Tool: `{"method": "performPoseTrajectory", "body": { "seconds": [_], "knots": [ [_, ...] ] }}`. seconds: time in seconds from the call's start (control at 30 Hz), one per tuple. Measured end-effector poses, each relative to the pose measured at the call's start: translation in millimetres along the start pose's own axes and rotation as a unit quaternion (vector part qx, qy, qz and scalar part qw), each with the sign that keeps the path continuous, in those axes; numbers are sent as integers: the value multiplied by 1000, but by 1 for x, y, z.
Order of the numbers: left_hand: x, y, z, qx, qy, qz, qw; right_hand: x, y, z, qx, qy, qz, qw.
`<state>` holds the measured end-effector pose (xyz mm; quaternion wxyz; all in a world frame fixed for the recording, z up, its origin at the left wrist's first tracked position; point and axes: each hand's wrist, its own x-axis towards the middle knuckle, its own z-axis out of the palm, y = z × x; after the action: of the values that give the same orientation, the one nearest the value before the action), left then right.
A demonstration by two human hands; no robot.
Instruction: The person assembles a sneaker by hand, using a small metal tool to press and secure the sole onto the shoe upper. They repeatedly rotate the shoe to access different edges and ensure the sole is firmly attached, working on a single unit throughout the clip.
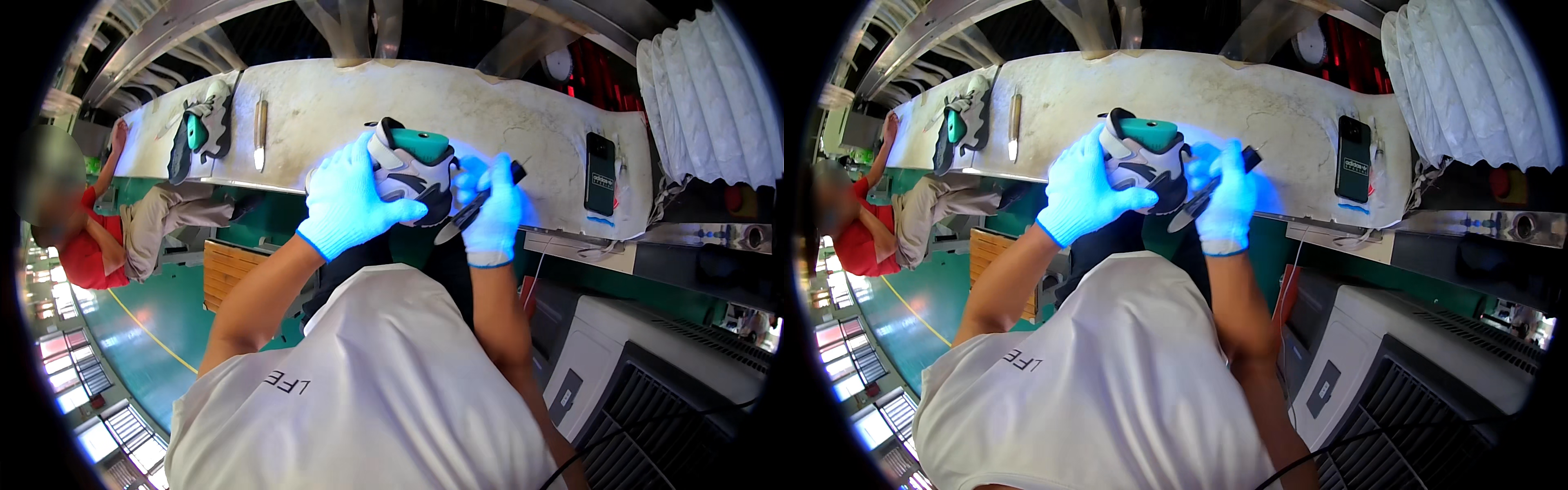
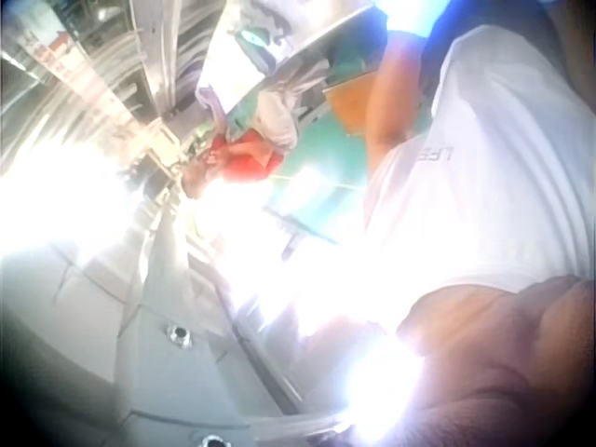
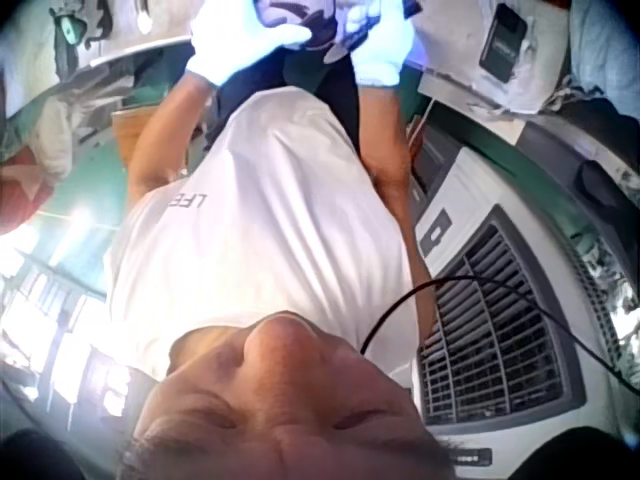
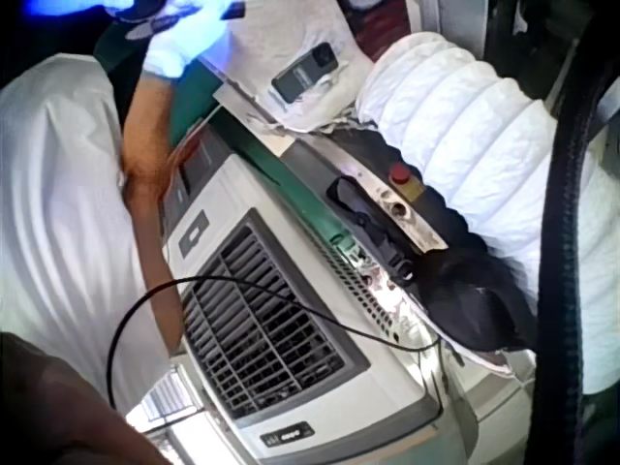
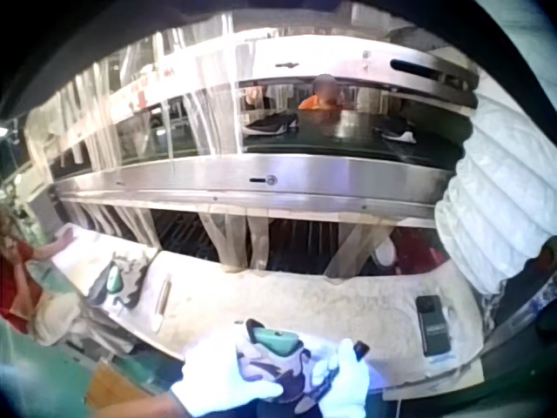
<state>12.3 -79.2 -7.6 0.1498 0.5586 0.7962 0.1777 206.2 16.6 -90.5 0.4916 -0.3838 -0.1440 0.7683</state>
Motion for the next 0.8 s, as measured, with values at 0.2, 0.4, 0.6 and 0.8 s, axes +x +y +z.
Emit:
{"method": "performPoseTrajectory", "body": {
  "seconds": [0.2, 0.4, 0.6, 0.8],
  "knots": [
    [1, -5, -1, -71, 30, 84, 994, 1, 27, 34, -160, 88, -50, 982],
    [3, -20, 8, 4, 31, 71, 997, -17, 35, 55, -263, 91, -150, 949],
    [2, -42, -4, -33, -44, 108, 993, -36, 38, 58, -315, 55, -195, 927],
    [-1, -49, 9, -79, 19, 126, 989, -45, 54, 83, -286, 38, -236, 928]
  ]
}}
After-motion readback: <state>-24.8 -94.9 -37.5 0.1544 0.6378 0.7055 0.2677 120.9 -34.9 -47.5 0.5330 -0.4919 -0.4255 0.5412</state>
